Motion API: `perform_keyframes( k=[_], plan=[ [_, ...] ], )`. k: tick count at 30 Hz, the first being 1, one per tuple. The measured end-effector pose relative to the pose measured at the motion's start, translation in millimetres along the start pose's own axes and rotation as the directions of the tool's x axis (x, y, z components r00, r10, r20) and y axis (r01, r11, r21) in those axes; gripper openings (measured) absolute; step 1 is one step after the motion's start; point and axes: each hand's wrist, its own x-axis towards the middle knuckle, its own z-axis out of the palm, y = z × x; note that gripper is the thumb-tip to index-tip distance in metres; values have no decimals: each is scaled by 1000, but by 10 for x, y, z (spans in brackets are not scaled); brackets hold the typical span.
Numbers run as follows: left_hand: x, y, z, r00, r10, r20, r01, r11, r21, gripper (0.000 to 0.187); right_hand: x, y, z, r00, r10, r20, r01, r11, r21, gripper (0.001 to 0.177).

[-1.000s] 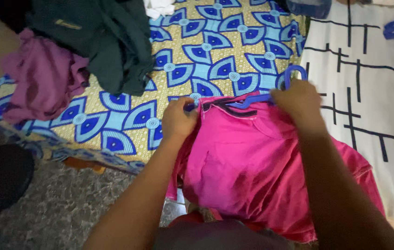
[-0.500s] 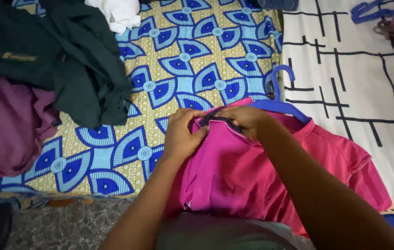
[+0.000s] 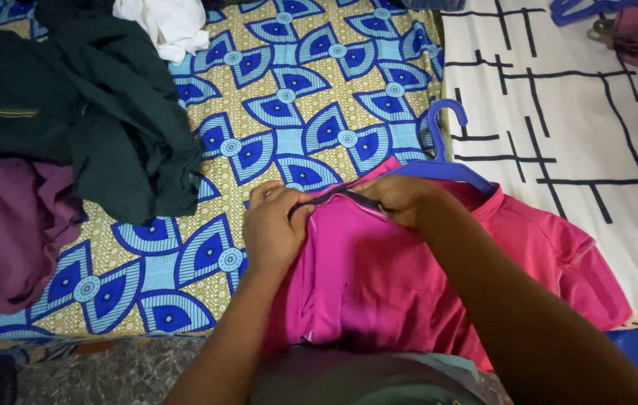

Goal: The person folds a patterned cloth and a beige hoodie on a bed, placing them into a wardrobe. They then fold a pair of dark blue shorts and place them in the wardrobe. Finally, the person places a pink shirt onto a blue hanger and hangs it in the wardrobe.

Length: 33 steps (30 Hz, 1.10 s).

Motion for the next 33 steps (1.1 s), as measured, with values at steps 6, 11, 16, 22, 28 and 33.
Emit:
perform_keyframes(
  k=[6,11,16,22,28,33],
  plan=[
    [16,-15,37,1000,13,15,-14,998,59,12,-350,-286,65,994,63,-91,-73,992,-105,17],
    [-6,28,17,1000,-6,9,6,999,38,13,-503,-490,151,951,106,-291,-134,988,-77,13],
    [17,-46,-42,998,61,31,-61,998,-12,8,-550,-441,129,942,126,-311,-174,976,-133,19],
    [33,-109,-58,997,77,27,-77,997,-12,9,-652,-516,41,943,98,-318,-165,968,-191,18],
    [43,-153,-66,996,79,37,-79,997,18,12,-593,-429,-521,940,-51,-337,-52,956,-290,5],
    [114,-155,-90,951,-217,219,192,973,128,21,-811,-561,-507,948,-50,-314,-151,798,-584,20]
  ],
)
